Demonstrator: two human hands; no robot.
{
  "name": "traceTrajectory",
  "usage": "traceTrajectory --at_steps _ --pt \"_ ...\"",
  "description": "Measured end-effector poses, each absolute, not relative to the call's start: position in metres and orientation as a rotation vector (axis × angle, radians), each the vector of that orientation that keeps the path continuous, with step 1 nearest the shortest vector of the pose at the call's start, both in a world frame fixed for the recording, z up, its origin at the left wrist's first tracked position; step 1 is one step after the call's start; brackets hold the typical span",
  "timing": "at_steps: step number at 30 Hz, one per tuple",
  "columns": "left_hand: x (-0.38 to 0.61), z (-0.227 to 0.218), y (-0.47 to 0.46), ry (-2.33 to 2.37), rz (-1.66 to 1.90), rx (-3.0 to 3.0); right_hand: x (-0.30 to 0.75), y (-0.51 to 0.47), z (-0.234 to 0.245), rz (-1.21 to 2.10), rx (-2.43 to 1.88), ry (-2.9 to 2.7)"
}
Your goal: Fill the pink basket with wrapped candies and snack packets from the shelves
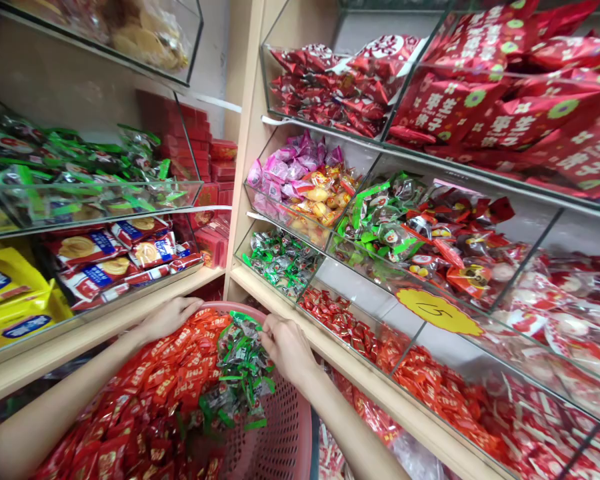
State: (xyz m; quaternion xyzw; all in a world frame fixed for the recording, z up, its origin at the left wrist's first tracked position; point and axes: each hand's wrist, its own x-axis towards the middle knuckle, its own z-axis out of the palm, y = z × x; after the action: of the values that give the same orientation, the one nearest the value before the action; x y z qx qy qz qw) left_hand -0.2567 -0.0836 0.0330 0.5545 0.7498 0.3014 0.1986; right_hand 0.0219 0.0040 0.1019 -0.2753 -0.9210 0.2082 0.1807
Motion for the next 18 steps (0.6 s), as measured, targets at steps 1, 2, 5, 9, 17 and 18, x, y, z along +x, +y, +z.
traceTrajectory --at_steps 1,2,5,9,17,18 --pt "-0.257 0.033 -0.084 2.091 0.847 1.552 0.022 0.005 0.097 0.661 -0.839 -2.558" --pt "-0.257 0.033 -0.084 2.086 0.852 1.550 0.022 0.006 0.092 0.747 -0.894 -2.507" --pt "-0.257 0.032 -0.084 2.080 0.869 1.533 0.021 0.012 0.080 1.113 -1.024 -2.322" --pt "-0.258 0.031 -0.084 2.072 0.868 1.535 0.021 0.017 0.065 1.513 -1.102 -2.135" --pt "-0.259 0.030 -0.083 2.109 0.844 1.534 0.020 0.017 0.054 1.696 -1.233 -2.035" --pt "-0.259 0.030 -0.083 2.117 0.841 1.529 0.019 0.017 0.055 1.715 -1.262 -2.029"
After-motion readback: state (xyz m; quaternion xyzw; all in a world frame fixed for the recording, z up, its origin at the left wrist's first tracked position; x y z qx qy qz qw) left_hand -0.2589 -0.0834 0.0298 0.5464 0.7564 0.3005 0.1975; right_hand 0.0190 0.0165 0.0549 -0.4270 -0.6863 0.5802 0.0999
